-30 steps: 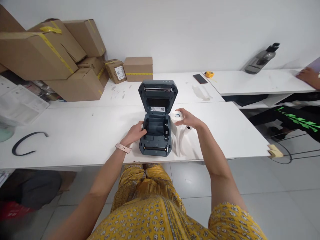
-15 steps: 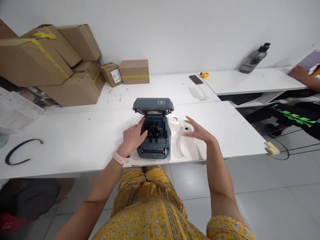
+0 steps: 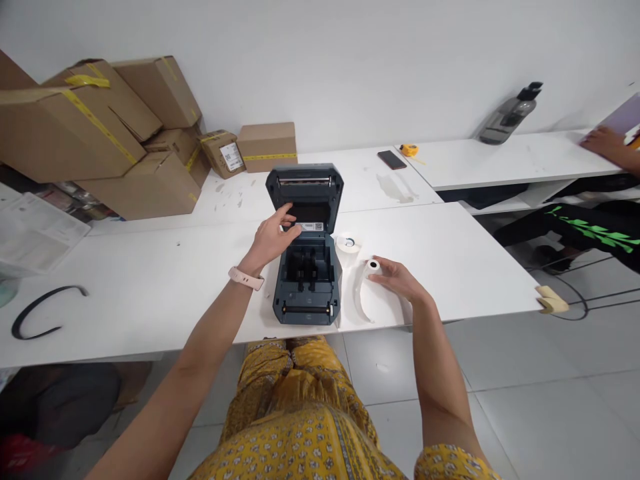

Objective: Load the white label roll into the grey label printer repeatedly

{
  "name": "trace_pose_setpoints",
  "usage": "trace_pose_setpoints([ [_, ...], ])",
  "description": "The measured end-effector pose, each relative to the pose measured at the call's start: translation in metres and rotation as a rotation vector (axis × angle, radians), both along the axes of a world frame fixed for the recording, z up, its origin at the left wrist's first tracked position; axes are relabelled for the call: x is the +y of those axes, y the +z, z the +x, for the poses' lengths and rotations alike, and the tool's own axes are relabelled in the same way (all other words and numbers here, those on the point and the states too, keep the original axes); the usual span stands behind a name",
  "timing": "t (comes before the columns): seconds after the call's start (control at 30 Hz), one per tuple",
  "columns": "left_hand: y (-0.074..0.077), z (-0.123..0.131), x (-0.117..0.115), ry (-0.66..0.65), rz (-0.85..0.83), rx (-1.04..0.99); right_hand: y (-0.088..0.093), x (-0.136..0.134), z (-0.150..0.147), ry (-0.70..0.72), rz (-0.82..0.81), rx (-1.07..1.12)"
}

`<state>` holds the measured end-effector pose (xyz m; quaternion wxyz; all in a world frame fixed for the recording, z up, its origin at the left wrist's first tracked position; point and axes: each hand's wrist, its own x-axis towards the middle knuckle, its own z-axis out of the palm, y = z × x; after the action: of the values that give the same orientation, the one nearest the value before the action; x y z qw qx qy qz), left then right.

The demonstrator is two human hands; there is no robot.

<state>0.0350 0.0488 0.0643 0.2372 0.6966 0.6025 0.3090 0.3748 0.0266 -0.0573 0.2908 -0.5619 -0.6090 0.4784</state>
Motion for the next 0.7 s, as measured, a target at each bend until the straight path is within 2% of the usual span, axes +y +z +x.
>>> trace_pose_setpoints([
  [0.13, -0.009, 0.002, 0.026, 0.019, -0.049, -0.021, -0.003, -0.003, -0.003, -0.009, 0.046, -0.04],
  [0.27, -0.015, 0.004, 0.039, 0.045, -0.053, -0.007, -0.008, -0.004, -0.003, -0.017, 0.062, -0.058],
  [0.53, -0.015, 0.004, 0.029, 0.025, -0.028, -0.005, -0.011, -0.004, -0.002, -0.001, 0.082, -0.059],
  [0.7, -0.02, 0.002, 0.013, 0.023, -0.013, -0.005, -0.007, -0.011, -0.004, 0.008, 0.009, 0.087],
])
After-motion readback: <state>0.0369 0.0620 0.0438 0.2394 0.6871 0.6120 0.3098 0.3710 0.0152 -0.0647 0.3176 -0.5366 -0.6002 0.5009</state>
